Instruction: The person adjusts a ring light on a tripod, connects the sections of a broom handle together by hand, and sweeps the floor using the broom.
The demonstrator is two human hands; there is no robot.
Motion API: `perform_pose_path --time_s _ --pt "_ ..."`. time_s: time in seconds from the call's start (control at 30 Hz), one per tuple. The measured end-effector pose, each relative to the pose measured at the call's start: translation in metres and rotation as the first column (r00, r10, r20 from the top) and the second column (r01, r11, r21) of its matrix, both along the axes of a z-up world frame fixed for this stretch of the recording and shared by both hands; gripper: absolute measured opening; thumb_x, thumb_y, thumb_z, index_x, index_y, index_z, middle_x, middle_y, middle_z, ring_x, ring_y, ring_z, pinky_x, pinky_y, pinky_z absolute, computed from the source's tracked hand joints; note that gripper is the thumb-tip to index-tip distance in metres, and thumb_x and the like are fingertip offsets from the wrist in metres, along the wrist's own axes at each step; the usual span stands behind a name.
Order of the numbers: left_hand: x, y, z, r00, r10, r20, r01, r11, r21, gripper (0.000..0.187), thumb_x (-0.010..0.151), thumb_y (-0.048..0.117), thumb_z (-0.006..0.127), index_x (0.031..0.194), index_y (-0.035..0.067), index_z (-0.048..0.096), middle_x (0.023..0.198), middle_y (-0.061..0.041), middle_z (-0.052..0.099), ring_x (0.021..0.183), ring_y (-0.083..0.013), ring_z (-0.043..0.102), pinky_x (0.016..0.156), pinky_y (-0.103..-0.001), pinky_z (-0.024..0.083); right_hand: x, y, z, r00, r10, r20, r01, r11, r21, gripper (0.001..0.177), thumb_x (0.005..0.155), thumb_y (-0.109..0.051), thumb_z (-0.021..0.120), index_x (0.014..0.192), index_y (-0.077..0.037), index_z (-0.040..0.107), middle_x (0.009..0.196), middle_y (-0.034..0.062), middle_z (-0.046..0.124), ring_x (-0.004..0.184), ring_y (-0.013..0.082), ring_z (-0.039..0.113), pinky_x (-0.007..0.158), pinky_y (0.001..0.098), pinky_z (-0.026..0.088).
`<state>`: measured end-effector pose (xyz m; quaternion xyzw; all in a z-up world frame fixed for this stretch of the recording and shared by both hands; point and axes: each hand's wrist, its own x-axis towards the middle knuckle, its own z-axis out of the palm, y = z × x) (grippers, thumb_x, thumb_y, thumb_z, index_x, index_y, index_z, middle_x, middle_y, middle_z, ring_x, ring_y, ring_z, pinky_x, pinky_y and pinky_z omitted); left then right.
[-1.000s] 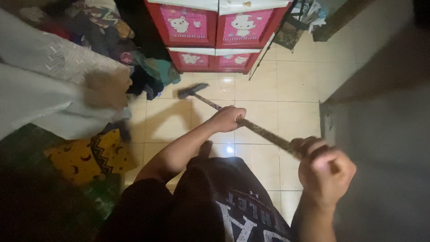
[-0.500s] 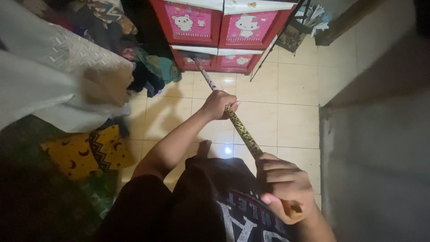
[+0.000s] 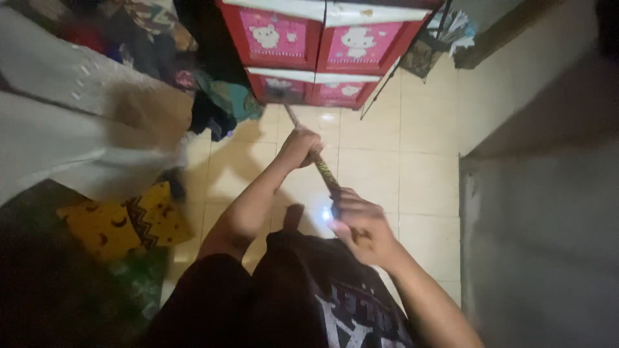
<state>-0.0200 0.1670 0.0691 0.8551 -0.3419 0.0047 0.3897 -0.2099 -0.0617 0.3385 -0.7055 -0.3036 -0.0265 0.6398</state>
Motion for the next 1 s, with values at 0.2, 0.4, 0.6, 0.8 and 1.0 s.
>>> perform_pose_path --time_s 0.2,0.4,0.6,0.8,1.0 --pt "0.019 -0.011 0.01 0.984 0.148 0.103 -0.159 0.981 0.109 0.023 0.096 0.017 0.068 0.078 0.008 0.058 0.083 -0.013 0.065 0.092 -0.0384 0.066 0.089 -0.052 0.044 0.035 0.012 -0.01 0.999 -0.013 0.029 0.015 0.998 -0.059 0.033 0.099 -0.004 0.073 0.073 0.002 0.052 0.072 0.0141 0.047 0.076 0.0319 0.052 0.097 0.0509 0.05" --pt "-0.004 -0.004 0.002 0.982 0.178 0.061 -0.185 0.973 0.14 0.014 0.098 0.019 0.064 0.085 0.012 0.062 0.084 -0.007 0.066 0.095 -0.0312 0.067 0.098 -0.065 0.039 0.023 0.013 -0.02 0.995 0.086 0.054 -0.085 0.996 -0.018 0.032 0.099 -0.006 0.07 0.072 -0.001 0.055 0.065 0.0073 0.045 0.069 0.0258 0.047 0.087 0.0423 0.049" --pt "0.003 0.016 -0.041 0.941 0.339 0.003 -0.334 0.926 0.176 0.021 0.096 0.02 0.07 0.081 0.01 0.061 0.085 -0.01 0.066 0.095 -0.0355 0.065 0.086 -0.064 0.035 0.032 0.039 -0.059 0.994 0.106 0.003 -0.106 0.994 -0.037 0.04 0.103 -0.004 0.072 0.072 -0.001 0.047 0.069 0.0095 0.041 0.072 0.0273 0.047 0.084 0.0409 0.046" --pt "0.011 0.011 -0.052 0.944 0.122 -0.305 -0.024 0.951 0.309 0.017 0.084 0.029 0.068 0.072 0.017 0.068 0.079 -0.01 0.072 0.087 -0.0329 0.071 0.094 -0.049 0.045 0.024 0.018 -0.066 0.987 -0.119 -0.104 0.131 0.986 0.107 0.013 0.102 -0.004 0.068 0.093 0.005 0.07 0.065 0.0025 0.055 0.062 0.0186 0.053 0.095 0.0465 0.05" --pt "-0.024 -0.017 0.008 0.997 0.074 0.037 -0.079 0.987 0.137 0.013 0.082 0.029 0.065 0.074 0.018 0.068 0.077 -0.009 0.071 0.084 -0.0366 0.07 0.084 -0.054 0.042 -0.004 -0.022 0.009 0.997 -0.038 -0.063 0.047 0.988 0.147 0.039 0.098 -0.003 0.065 0.062 -0.008 0.049 0.061 0.0016 0.049 0.059 0.0171 0.048 0.076 0.0403 0.053"
